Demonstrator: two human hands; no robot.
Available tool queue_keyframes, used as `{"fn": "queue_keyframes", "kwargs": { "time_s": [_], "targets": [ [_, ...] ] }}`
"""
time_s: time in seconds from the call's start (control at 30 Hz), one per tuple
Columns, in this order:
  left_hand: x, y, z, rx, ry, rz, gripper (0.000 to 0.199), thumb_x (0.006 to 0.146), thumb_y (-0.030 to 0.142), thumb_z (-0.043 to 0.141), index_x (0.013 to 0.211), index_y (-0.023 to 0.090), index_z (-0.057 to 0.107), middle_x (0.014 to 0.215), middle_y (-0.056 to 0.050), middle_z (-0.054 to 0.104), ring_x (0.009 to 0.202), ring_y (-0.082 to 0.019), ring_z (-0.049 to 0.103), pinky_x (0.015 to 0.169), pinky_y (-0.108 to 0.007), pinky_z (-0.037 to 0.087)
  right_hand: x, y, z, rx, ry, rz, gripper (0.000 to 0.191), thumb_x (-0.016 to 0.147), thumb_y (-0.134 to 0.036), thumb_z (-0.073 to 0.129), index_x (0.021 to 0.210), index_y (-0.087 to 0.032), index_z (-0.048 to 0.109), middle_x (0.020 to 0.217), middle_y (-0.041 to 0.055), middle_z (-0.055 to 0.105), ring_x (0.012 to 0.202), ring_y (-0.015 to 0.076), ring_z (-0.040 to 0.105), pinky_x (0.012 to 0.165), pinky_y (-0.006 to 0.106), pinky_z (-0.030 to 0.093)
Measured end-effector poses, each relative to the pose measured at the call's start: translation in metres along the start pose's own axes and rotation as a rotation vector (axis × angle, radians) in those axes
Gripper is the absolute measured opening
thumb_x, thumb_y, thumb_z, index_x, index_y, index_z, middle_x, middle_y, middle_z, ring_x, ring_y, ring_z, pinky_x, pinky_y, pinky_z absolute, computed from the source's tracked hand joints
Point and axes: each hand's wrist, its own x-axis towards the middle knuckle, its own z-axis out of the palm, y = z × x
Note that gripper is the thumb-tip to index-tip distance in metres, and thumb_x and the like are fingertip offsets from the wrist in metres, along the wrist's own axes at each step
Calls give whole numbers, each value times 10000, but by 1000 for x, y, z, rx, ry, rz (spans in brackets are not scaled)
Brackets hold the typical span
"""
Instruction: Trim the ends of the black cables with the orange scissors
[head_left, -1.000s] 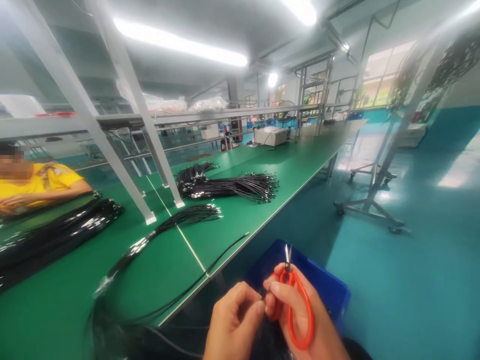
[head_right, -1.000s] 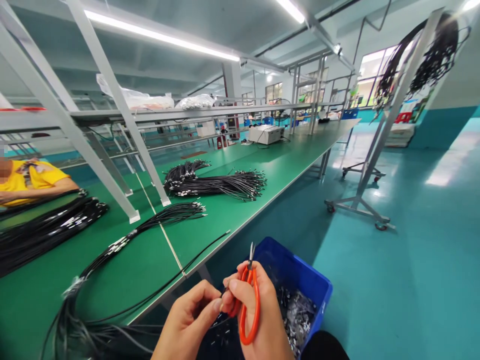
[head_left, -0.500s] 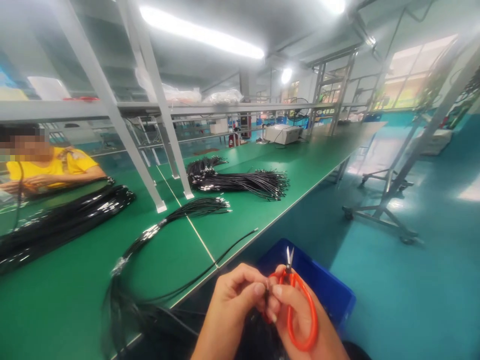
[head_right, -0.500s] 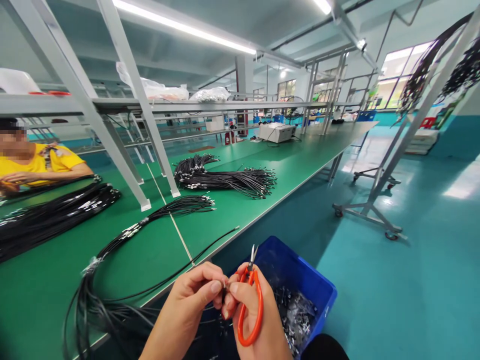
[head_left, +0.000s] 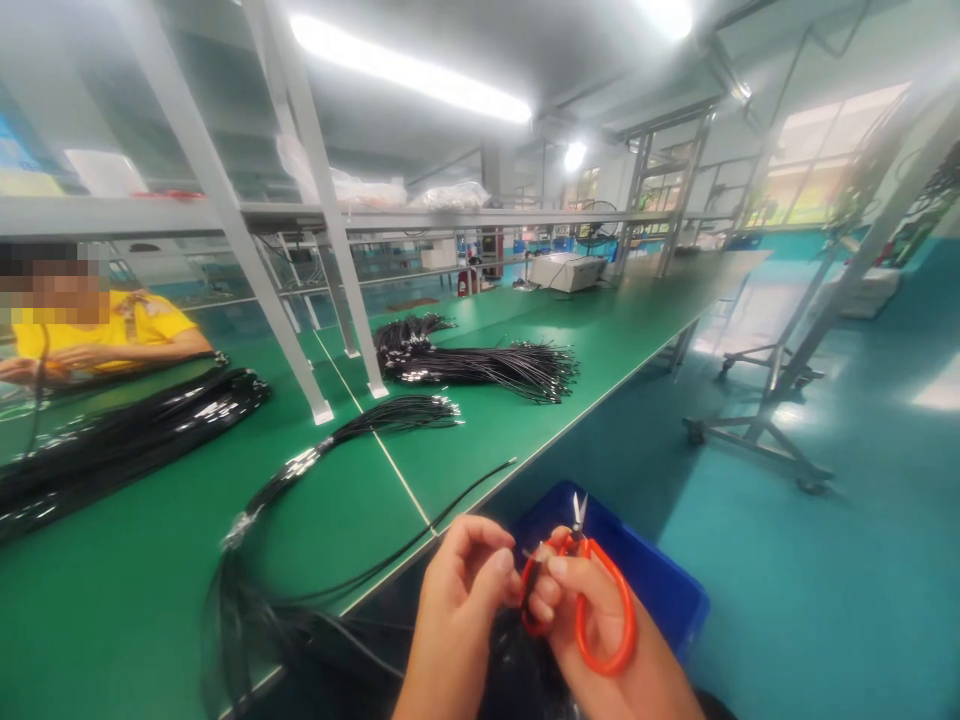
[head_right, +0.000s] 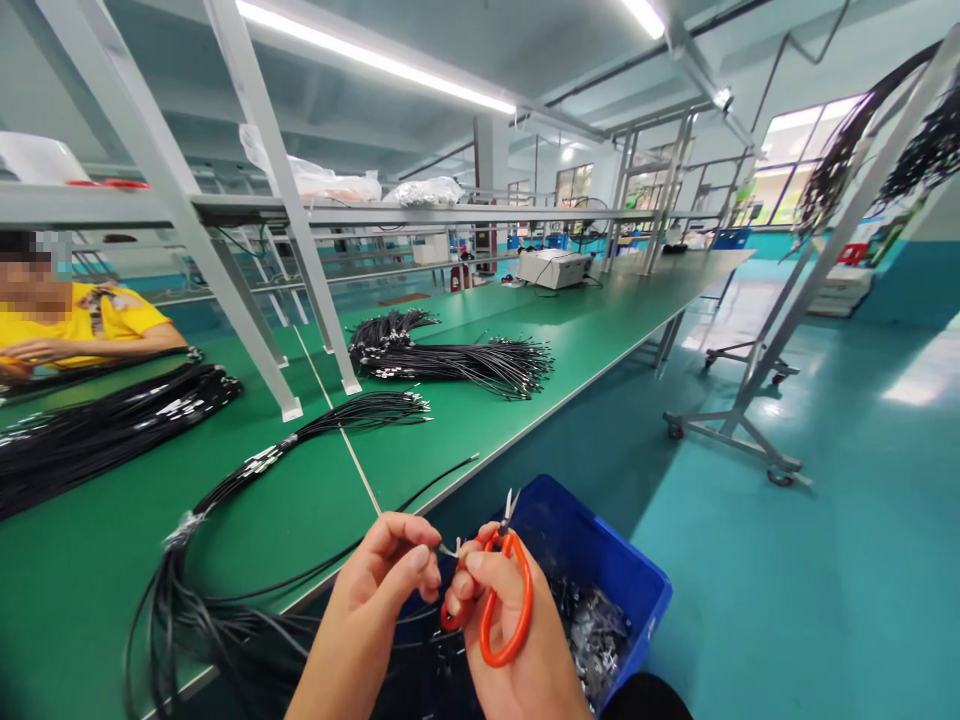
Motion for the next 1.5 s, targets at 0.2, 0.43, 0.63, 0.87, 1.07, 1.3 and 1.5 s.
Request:
{"fn": "queue_keyframes", "kwargs": {
  "time_s": [0.2, 0.43, 0.63, 0.87, 1.07, 1.3, 1.5],
  "targets": [
    [-8, 15, -2, 693, 127, 724, 181, 818, 87, 558, 889, 241, 622, 885, -2, 587, 720, -121, 600, 654, -206, 493, -1, 1, 4, 31, -59, -14, 203, 563, -187, 796, 687, -201, 635, 588, -22, 589, 553, 119, 511, 526, 229, 448],
    [-4, 22, -4, 850, 118, 685, 198, 786, 120, 583, 961, 208, 611, 945, -42, 590, 701, -139, 601, 636, -241, 527, -1, 4, 8, 50, -82, -40, 219, 541, -204, 809, 672, -195, 633, 545, -33, 579, 494, 110, 507, 485, 228, 435],
    [-4, 18, 1, 880, 138, 627, 123, 804, 166, 591, 722, 219, 666, 848, -44, 643, 752, -187, 632, 645, -274, 514, 2, 12, 7, 3, -65, -126, 222, 558, -186, 802, 726, -195, 658, 619, -16, 625, 527, 114, 522, 503, 227, 444],
    [3, 9, 4, -143, -44, -56, 171, 773, 293, 650, 668, 174, 586, 646, 9, 583, 471, -100, 520, 467, -219, 431, -4, 8, 11, -23, -63, -109, 184, 559, -219, 769, 686, -197, 638, 513, -21, 590, 490, 133, 512, 494, 244, 439],
    [2, 3, 6, -188, -61, -83, 195, 759, 342, 683, 796, 170, 598, 603, 17, 595, 469, -102, 523, 472, -214, 433, -7, 2, 17, -44, -22, -44, 196, 523, -216, 786, 642, -188, 633, 516, -21, 582, 511, 126, 501, 509, 239, 440],
    [4, 3, -15, 500, 159, 414, 78, 828, 201, 569, 850, 203, 643, 876, -46, 652, 806, -182, 628, 707, -279, 521, -3, 4, 13, 3, -20, -59, 199, 540, -211, 789, 674, -187, 643, 542, -18, 593, 533, 131, 512, 536, 250, 445],
    [1, 8, -19, 1228, 181, 978, 219, 800, 96, 593, 901, 261, 694, 1019, -75, 672, 939, -244, 606, 780, -347, 514, -1, 8, 13, 53, -88, -43, 164, 597, -190, 773, 680, -190, 631, 559, -17, 607, 526, 124, 506, 526, 241, 420]
  ]
}}
